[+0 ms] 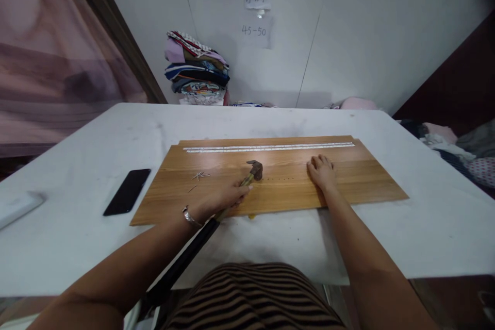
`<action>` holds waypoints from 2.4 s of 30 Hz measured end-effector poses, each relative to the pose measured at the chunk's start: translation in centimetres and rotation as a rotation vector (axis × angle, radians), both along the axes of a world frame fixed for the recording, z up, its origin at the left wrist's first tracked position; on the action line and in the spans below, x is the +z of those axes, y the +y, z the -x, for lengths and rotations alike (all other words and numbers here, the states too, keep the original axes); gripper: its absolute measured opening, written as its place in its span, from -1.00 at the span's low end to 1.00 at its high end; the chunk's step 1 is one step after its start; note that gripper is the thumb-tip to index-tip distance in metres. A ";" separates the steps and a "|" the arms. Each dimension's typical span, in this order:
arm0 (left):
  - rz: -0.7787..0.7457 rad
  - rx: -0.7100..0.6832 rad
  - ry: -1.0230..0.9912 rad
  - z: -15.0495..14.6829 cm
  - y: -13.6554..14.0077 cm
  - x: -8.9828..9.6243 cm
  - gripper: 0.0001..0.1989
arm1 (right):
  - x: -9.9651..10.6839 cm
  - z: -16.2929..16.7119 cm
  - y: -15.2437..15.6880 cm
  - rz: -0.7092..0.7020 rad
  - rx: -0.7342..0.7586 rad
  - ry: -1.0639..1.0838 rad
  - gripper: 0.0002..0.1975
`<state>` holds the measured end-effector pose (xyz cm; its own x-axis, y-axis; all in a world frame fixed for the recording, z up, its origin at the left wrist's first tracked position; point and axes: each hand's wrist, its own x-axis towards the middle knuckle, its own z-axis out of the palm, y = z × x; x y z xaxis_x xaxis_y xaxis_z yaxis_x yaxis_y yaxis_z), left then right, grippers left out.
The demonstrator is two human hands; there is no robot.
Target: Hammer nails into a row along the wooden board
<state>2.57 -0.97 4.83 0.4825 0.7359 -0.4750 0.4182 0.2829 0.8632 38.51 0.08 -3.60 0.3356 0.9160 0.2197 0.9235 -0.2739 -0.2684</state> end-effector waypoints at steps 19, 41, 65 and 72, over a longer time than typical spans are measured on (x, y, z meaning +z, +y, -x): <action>-0.038 -0.024 0.054 0.1 -0.1 0.4 -0.70 | 0.2 0.3 -0.1 0.033 -0.030 -0.043 -0.54; -0.045 -0.025 -0.006 0.4 0.3 0.2 -0.72 | 0.4 0.4 -0.2 0.055 -0.041 -0.067 -0.54; -0.025 -0.010 0.055 0.0 0.0 0.8 -0.78 | 0.2 0.3 -0.2 0.011 -0.030 -0.078 -0.56; -0.064 -0.034 0.027 0.3 0.3 0.6 -0.77 | -0.2 0.1 -0.1 0.005 -0.022 -0.088 -0.56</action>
